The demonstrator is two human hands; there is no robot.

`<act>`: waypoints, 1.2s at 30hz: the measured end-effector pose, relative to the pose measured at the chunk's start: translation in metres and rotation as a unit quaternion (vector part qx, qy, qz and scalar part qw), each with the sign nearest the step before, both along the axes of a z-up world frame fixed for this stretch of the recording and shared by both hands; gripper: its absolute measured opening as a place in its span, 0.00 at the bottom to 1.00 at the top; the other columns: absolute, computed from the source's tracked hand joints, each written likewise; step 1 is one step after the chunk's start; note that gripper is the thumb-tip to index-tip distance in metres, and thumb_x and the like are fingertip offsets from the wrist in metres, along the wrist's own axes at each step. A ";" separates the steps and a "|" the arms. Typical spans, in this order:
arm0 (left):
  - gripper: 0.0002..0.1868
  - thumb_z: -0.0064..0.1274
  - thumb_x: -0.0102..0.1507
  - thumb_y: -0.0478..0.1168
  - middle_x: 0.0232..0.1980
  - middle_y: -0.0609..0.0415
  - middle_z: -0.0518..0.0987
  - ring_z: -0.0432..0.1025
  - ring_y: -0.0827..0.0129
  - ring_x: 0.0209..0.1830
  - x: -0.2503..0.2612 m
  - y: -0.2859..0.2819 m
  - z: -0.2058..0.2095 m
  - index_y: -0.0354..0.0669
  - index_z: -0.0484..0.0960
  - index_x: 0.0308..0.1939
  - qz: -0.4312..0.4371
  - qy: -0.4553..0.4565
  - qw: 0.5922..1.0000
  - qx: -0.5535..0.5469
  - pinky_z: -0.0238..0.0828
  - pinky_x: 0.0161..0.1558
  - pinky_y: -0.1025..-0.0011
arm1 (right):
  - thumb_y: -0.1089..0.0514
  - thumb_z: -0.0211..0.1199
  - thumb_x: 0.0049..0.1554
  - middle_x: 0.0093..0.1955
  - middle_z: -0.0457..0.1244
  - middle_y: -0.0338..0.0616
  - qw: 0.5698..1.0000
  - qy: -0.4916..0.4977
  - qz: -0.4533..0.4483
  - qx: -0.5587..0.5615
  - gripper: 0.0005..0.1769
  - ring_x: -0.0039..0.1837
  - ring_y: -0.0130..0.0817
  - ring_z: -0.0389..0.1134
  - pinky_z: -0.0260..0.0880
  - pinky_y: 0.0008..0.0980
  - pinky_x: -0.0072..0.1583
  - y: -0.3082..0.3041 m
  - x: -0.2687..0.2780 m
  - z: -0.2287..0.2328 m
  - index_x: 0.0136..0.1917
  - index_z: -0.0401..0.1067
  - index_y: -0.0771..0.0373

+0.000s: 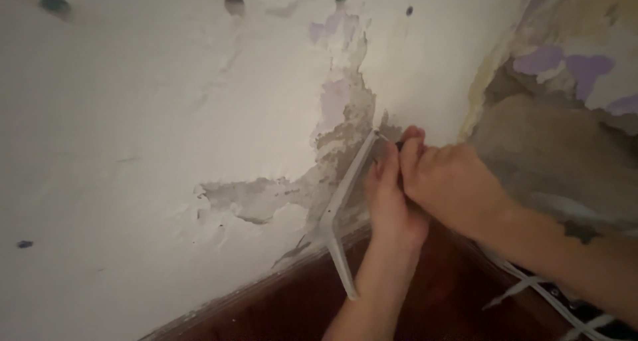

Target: Installing white L-shaped metal brackets into a wall using a screwdriver.

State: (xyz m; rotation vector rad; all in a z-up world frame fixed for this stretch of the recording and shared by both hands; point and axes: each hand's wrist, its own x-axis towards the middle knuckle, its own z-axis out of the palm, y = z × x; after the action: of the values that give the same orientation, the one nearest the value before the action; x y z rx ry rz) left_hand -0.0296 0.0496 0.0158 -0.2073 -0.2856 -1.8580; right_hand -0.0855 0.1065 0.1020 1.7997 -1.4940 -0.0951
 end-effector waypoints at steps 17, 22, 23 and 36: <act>0.07 0.48 0.69 0.38 0.62 0.33 0.75 0.70 0.46 0.66 0.007 -0.019 -0.004 0.38 0.71 0.47 -0.024 0.056 0.997 -0.053 0.62 0.70 0.53 | 0.45 0.53 0.65 0.37 0.69 0.53 0.985 -0.138 -0.081 0.067 0.19 0.40 0.47 0.71 0.66 0.43 0.41 -0.003 0.000 -0.021 0.52 0.70 0.65; 0.14 0.48 0.69 0.38 0.70 0.33 0.71 0.65 0.47 0.73 0.001 -0.030 -0.006 0.31 0.76 0.55 -0.013 0.031 0.993 -0.117 0.59 0.76 0.58 | 0.49 0.64 0.56 0.32 0.68 0.47 0.865 -0.466 0.171 0.073 0.17 0.33 0.29 0.69 0.66 0.33 0.36 -0.016 -0.038 -0.024 0.44 0.73 0.66; 0.14 0.48 0.69 0.38 0.70 0.33 0.71 0.65 0.47 0.73 0.002 -0.032 -0.005 0.31 0.76 0.55 -0.012 0.034 0.992 -0.118 0.59 0.76 0.58 | 0.49 0.64 0.56 0.32 0.68 0.47 0.866 -0.463 0.172 0.072 0.17 0.33 0.29 0.69 0.66 0.33 0.36 -0.018 -0.038 -0.020 0.44 0.73 0.66; 0.11 0.48 0.71 0.41 0.65 0.33 0.75 0.67 0.47 0.70 0.004 -0.017 0.007 0.37 0.77 0.51 0.029 0.022 0.995 -0.089 0.65 0.67 0.55 | 0.46 0.61 0.58 0.35 0.69 0.49 0.889 -0.427 0.157 0.045 0.18 0.37 0.40 0.68 0.66 0.37 0.38 -0.017 -0.035 -0.012 0.47 0.75 0.65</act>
State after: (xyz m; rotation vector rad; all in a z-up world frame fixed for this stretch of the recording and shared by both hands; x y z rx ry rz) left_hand -0.0260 0.0322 0.0226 -0.3585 -0.4216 -1.7689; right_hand -0.1201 0.0891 0.0897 2.2746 -1.7340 0.9138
